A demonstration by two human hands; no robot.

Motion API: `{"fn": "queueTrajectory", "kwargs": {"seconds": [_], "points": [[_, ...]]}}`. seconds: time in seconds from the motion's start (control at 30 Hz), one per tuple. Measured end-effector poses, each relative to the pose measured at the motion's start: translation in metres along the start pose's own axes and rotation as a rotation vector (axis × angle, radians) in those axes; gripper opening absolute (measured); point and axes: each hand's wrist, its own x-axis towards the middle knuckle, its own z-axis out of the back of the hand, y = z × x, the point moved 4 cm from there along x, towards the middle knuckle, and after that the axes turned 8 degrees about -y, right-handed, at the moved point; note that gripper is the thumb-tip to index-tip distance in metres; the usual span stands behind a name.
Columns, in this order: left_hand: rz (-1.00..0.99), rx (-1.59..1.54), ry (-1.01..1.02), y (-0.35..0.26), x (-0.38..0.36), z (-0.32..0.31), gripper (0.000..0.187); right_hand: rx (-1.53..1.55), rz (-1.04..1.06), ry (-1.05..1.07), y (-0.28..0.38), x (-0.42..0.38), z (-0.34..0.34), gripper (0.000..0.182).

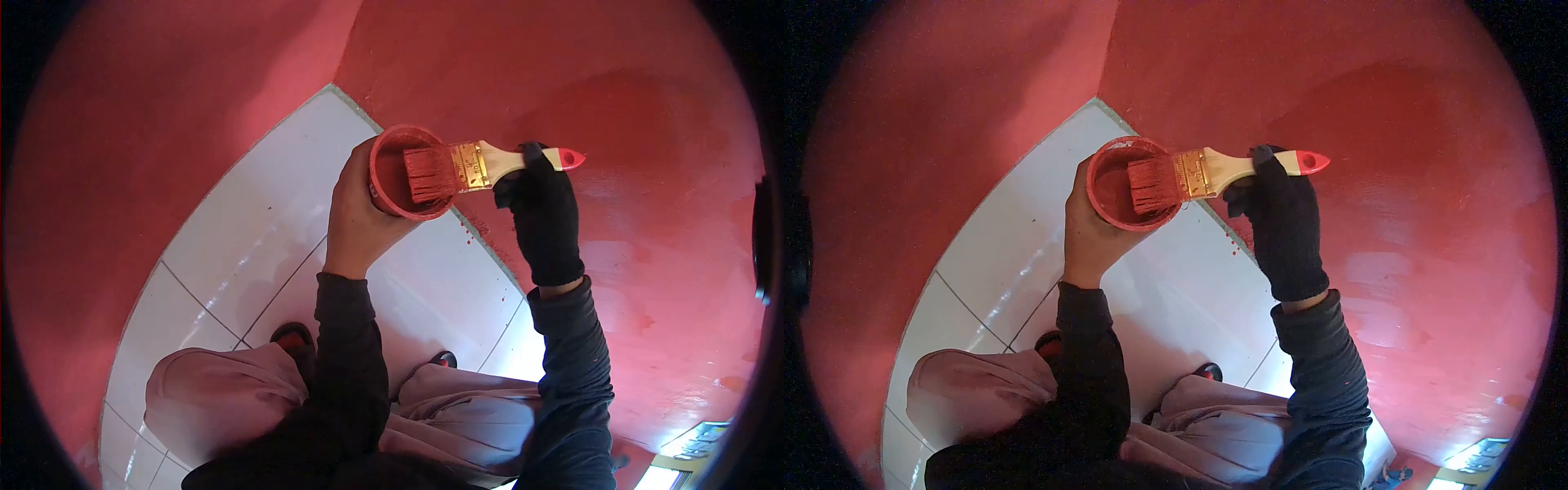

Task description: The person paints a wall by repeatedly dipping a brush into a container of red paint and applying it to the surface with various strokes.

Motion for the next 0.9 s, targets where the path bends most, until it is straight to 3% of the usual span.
{"fn": "queueTrajectory", "kwargs": {"seconds": [0.17,0.23,0.27,0.33,0.37,0.43,0.5,0.63,0.7,0.73,0.8,0.83,0.9], "points": [[-0.025,0.04,-0.02,0.007,0.009,0.004,0.079,-0.118,0.09,0.054,-0.01,0.008,-0.004,0.023],[-0.031,0.059,-0.033,0.003,0.015,0.007,0.079,-0.471,0.246,0.023,-0.003,0.011,-0.008,0.019],[-0.037,0.079,-0.04,0.002,0.019,0.008,0.079,-0.476,0.247,0.028,-0.001,0.015,-0.011,0.019],[-0.011,0.084,-0.046,0.005,0.023,0.013,0.079,-0.791,0.638,-0.103,0.016,0.02,-0.017,0.019],[0.011,0.089,-0.047,0.007,0.024,0.016,0.079,-0.797,0.642,-0.1,0.016,0.026,-0.021,0.019],[0.019,0.088,-0.063,0.01,0.027,0.021,0.078,0.119,0.23,-0.244,0.006,0.049,-0.018,0.019],[0.023,0.09,-0.078,0.014,0.028,0.026,0.078,0.151,0.303,-0.254,-0.001,0.065,-0.031,0.021],[0.038,0.112,-0.112,0.022,0.03,0.033,0.078,-0.125,0.445,-0.33,-0.015,0.098,-0.046,0.021],[0.057,0.096,-0.115,0.024,0.03,0.036,0.078,-0.55,0.662,-0.411,-0.005,0.104,-0.047,0.017],[0.055,0.104,-0.116,0.023,0.031,0.038,0.078,-0.555,0.657,-0.409,0.002,0.106,-0.041,0.017],[0.065,0.114,-0.12,0.026,0.033,0.043,0.078,-0.682,1.011,-0.52,0.032,0.095,-0.034,0.013],[0.053,0.116,-0.135,0.027,0.033,0.048,0.078,-0.69,1.011,-0.514,0.039,0.088,-0.037,0.013],[0.046,0.113,-0.144,0.028,0.034,0.055,0.078,-0.684,1.216,-0.572,0.051,0.066,-0.038,0.011]]}}
